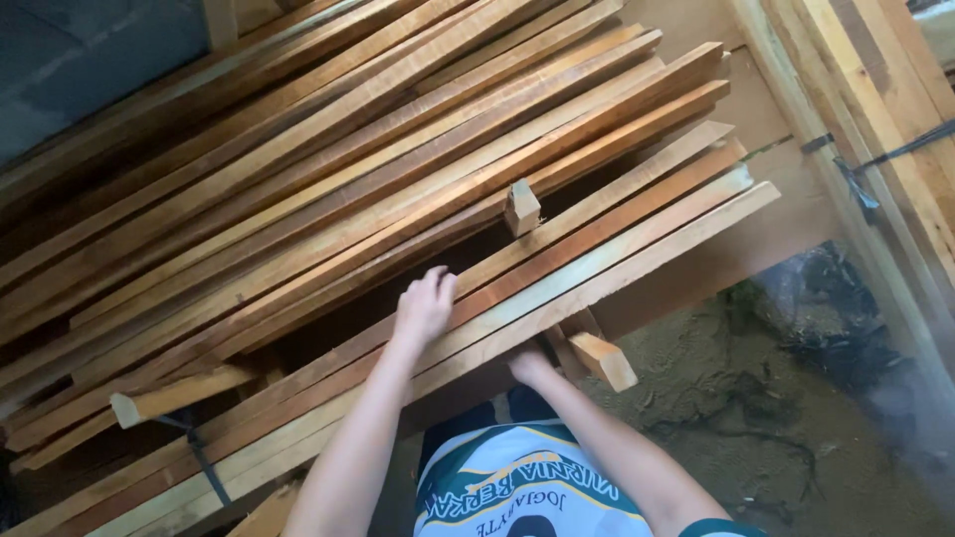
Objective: The person bundles thin wooden planks using black plastic ties. They align the planks, wrap the ties around them, and secure them by twisting the ties with their hands. The person repeats this process for multiple bundles.
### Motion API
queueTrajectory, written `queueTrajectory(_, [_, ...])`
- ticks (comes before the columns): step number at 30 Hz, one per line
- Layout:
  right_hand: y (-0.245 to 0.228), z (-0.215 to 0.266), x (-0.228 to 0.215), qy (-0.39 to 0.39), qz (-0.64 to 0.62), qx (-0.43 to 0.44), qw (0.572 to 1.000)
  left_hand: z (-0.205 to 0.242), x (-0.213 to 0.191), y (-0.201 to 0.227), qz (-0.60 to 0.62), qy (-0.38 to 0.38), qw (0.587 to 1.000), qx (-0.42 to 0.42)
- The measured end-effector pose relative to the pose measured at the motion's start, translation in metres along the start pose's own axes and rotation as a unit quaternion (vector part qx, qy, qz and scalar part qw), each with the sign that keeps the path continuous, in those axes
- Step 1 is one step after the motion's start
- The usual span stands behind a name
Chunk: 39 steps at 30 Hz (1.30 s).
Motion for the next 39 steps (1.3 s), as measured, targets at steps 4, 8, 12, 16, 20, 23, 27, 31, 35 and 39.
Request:
queueTrajectory(4, [-0.031, 0.004, -0.05, -0.033, 0.083, -0.153, 0.984, -0.075, 0.034, -0.067, -0.012, -0.033, 0.998, -0.061])
queueTrajectory(8, [-0.031, 0.028, -0.1, -0.091, -0.448, 0.362, 0.812, -0.092, 0.052, -0.062, 0.021, -0.149, 0.982, -0.115])
queueTrajectory(12, [-0.055, 0.038, -0.132, -0.085, -0.516, 0.438, 0.731, -0.015, -0.014, 0.077, 0.002, -0.266, 0.946, -0.184])
queueTrajectory(16, [-0.063, 0.038, -0.136, -0.102, -0.505, 0.433, 0.74, -0.054, 0.016, 0.035, 0.053, -0.274, 0.935, -0.218])
queueTrajectory(20, [-0.062, 0.033, -0.141, -0.124, -0.491, 0.419, 0.754, -0.044, 0.007, 0.059, 0.118, -0.277, 0.923, -0.241])
queueTrajectory(23, [-0.062, 0.029, -0.144, -0.14, -0.48, 0.407, 0.764, -0.079, 0.048, 0.009, 0.161, -0.29, 0.911, -0.246])
queueTrajectory(27, [-0.059, 0.028, -0.147, -0.161, -0.469, 0.386, 0.777, -0.095, 0.068, -0.014, 0.178, -0.302, 0.909, -0.225])
queueTrajectory(31, [-0.051, 0.035, -0.144, -0.174, -0.464, 0.37, 0.786, -0.08, 0.039, 0.035, -0.055, -0.367, 0.928, -0.022])
queueTrajectory(35, [-0.041, 0.048, -0.135, -0.187, -0.453, 0.344, 0.801, -0.095, 0.051, 0.001, 0.008, -0.241, 0.966, -0.094])
queueTrajectory(39, [0.032, 0.047, -0.015, -0.19, -0.398, 0.31, 0.842, -0.056, 0.012, 0.037, 0.089, -0.104, 0.991, 0.004])
Point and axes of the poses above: each hand's wrist, its own z-axis away from the middle knuckle, its own x-axis out of the palm, y = z × x, the point moved 7 cm from there along -z, towards the middle knuckle, and after that the axes turned 10 degrees about z, right-handed, at the moved point
